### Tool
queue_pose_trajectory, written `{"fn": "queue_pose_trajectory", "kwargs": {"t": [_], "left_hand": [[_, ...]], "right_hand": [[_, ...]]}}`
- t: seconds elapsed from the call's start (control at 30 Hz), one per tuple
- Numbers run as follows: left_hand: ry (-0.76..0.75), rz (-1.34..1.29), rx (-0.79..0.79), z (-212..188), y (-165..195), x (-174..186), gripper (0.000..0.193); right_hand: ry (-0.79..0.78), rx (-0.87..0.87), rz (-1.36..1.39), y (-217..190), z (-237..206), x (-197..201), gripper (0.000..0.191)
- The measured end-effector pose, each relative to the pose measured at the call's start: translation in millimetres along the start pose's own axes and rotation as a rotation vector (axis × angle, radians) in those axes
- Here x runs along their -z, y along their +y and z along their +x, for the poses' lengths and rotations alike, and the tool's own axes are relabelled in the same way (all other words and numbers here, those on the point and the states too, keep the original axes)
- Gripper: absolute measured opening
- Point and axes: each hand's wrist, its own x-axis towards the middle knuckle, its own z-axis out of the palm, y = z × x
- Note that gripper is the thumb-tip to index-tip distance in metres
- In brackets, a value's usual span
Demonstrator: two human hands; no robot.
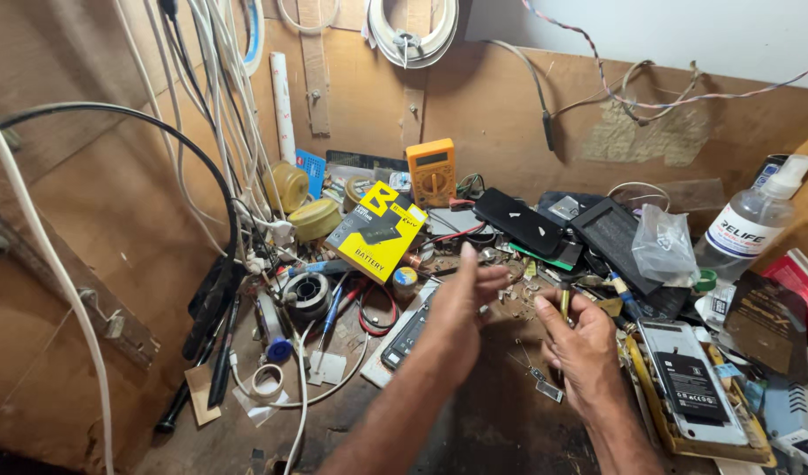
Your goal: The person works on a disassembled smartphone at a cluttered repair bench, using a small screwdriver to manipulate internal components and connectors. They briefly power on the device to check the screen, then use a multimeter to test the battery before continuing to adjust internal parts.
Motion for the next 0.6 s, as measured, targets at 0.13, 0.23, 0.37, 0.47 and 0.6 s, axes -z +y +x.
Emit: {"fn": "queue_pose_trajectory", "kwargs": {"t": [0.13,0.23,0.37,0.47,0.6], "left_hand": [[-0.055,0.050,-0.122,-10,23,24,0.059],[0.021,0.276,-0.295,-32,35,41,0.049],[0.241,0.812,-0.592,-81,31,54,0.036],[0.272,1.127,-0.819,-109,21,58,0.051],[0.274,1.365,-0.803,-117,11,59,0.077]], "right_hand": [[0.002,0.009,-0.346,3,0,4,0.017],[-0.072,0.168,-0.762,5,1,1,0.018],[-0.118,0.280,-0.963,2,0,-11,0.024],[-0.088,0.203,-1.091,-5,-3,-24,0.031],[-0.088,0.159,-1.208,-14,-8,-44,0.041]]}}
